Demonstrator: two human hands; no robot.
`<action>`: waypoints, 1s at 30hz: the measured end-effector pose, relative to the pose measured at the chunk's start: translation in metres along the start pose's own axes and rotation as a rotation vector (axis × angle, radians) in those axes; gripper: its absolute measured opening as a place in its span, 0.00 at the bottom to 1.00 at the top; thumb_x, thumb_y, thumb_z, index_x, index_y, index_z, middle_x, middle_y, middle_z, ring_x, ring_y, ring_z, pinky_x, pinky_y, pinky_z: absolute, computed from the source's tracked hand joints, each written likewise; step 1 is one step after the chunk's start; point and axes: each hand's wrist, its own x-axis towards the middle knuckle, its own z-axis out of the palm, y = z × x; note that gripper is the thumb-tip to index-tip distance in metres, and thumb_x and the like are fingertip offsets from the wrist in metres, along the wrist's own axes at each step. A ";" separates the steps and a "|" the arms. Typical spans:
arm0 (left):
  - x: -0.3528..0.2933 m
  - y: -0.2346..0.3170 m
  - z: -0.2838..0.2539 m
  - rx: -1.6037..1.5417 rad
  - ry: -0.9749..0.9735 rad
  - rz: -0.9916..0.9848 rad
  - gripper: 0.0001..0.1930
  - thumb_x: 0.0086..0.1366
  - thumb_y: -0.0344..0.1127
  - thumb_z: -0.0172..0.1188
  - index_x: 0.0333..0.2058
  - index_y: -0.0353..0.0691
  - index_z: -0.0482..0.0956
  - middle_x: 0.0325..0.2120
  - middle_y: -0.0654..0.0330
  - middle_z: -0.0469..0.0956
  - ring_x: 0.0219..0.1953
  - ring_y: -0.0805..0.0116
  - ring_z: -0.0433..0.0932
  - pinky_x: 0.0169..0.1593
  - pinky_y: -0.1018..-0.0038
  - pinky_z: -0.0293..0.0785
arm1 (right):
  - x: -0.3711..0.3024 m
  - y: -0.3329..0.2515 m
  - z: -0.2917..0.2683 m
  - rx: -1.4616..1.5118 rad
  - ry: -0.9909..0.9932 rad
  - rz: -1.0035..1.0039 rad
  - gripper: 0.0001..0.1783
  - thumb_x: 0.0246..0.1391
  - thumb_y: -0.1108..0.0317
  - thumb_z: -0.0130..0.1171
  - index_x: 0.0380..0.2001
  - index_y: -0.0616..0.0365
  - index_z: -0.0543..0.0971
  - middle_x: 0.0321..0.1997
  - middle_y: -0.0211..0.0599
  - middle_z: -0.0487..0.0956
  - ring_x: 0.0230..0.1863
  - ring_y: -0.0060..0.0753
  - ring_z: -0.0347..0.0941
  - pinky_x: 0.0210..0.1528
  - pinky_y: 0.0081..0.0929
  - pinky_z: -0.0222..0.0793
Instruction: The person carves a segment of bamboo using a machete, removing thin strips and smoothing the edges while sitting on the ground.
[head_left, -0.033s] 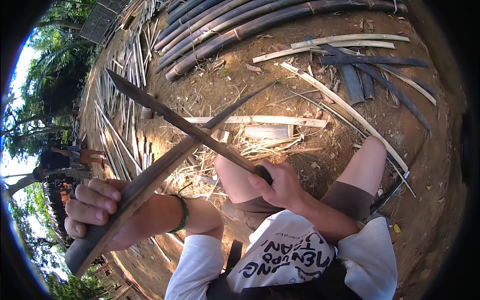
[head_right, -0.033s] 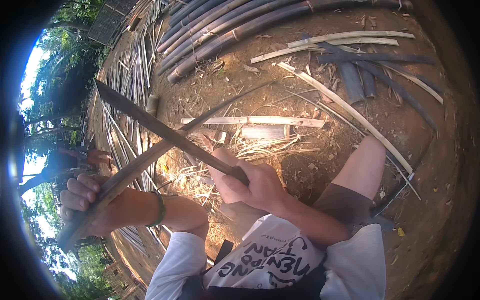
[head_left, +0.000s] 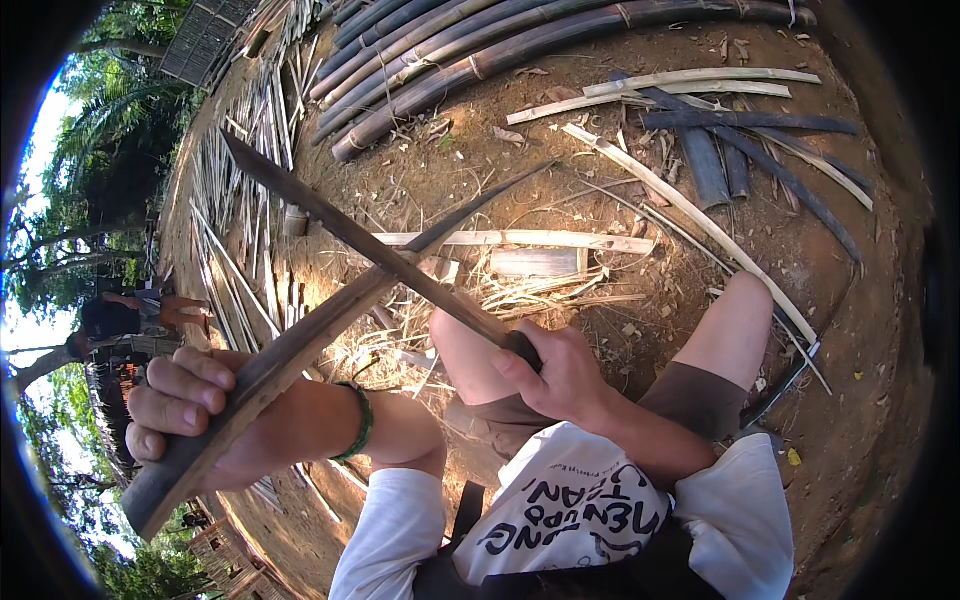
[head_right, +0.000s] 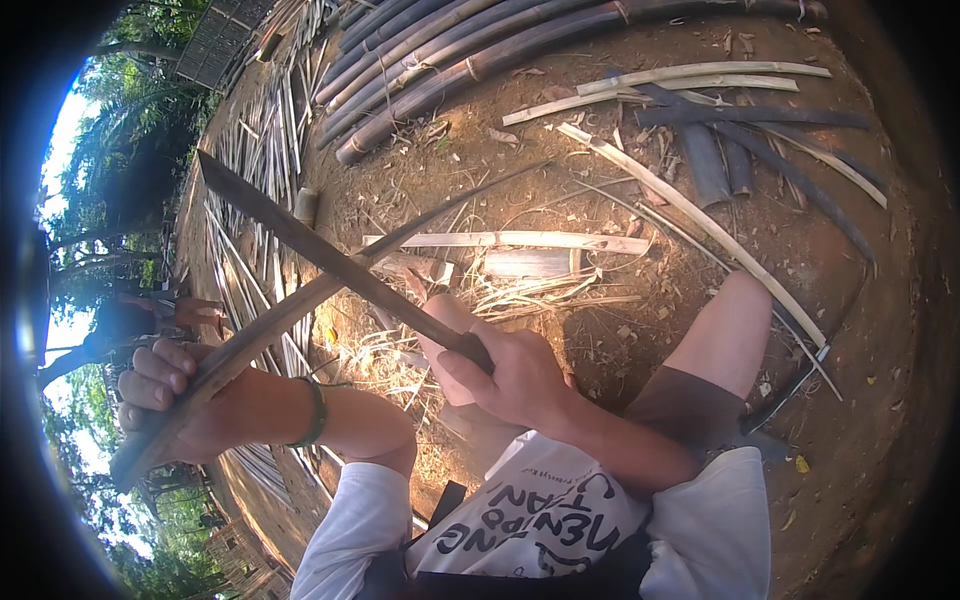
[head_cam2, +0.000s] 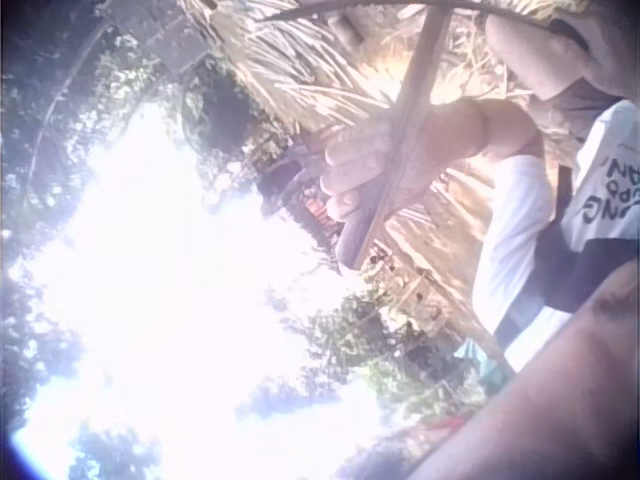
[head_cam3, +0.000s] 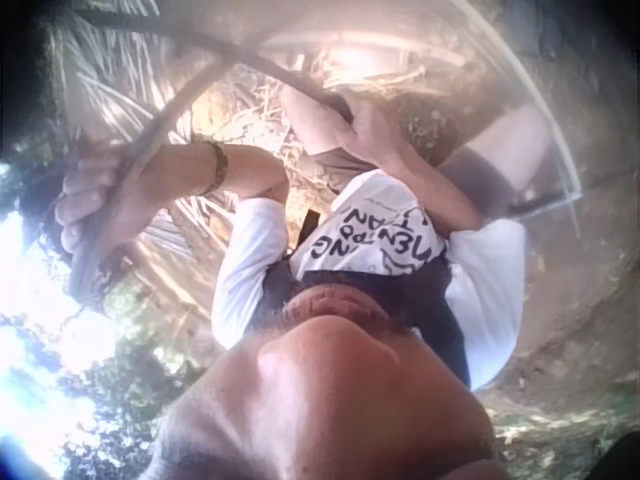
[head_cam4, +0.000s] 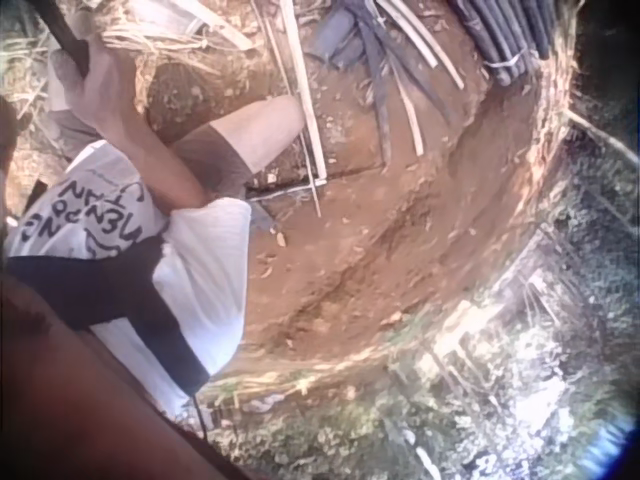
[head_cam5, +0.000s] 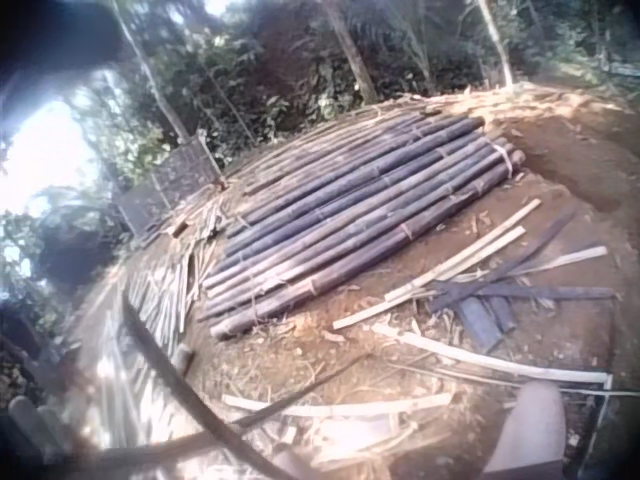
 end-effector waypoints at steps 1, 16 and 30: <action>0.001 -0.002 -0.002 0.021 0.022 0.014 0.26 0.72 0.56 0.39 0.34 0.36 0.71 0.21 0.59 0.64 0.21 0.65 0.66 0.23 0.71 0.70 | -0.001 -0.007 0.002 0.010 0.009 0.018 0.26 0.57 0.47 0.58 0.23 0.62 0.71 0.12 0.48 0.69 0.16 0.52 0.71 0.19 0.39 0.64; -0.013 0.010 0.022 -0.005 0.038 0.028 0.24 0.74 0.52 0.37 0.36 0.34 0.70 0.21 0.57 0.65 0.22 0.64 0.67 0.24 0.69 0.72 | -0.005 -0.003 0.008 -0.133 0.094 -0.066 0.24 0.58 0.49 0.57 0.24 0.63 0.74 0.14 0.48 0.73 0.17 0.55 0.73 0.20 0.42 0.66; -0.016 0.013 0.039 0.022 0.075 0.022 0.22 0.71 0.55 0.43 0.33 0.38 0.68 0.20 0.60 0.64 0.21 0.67 0.66 0.23 0.72 0.68 | 0.018 0.059 -0.015 -0.151 0.022 0.339 0.31 0.60 0.41 0.49 0.30 0.64 0.79 0.16 0.48 0.75 0.22 0.53 0.76 0.26 0.44 0.69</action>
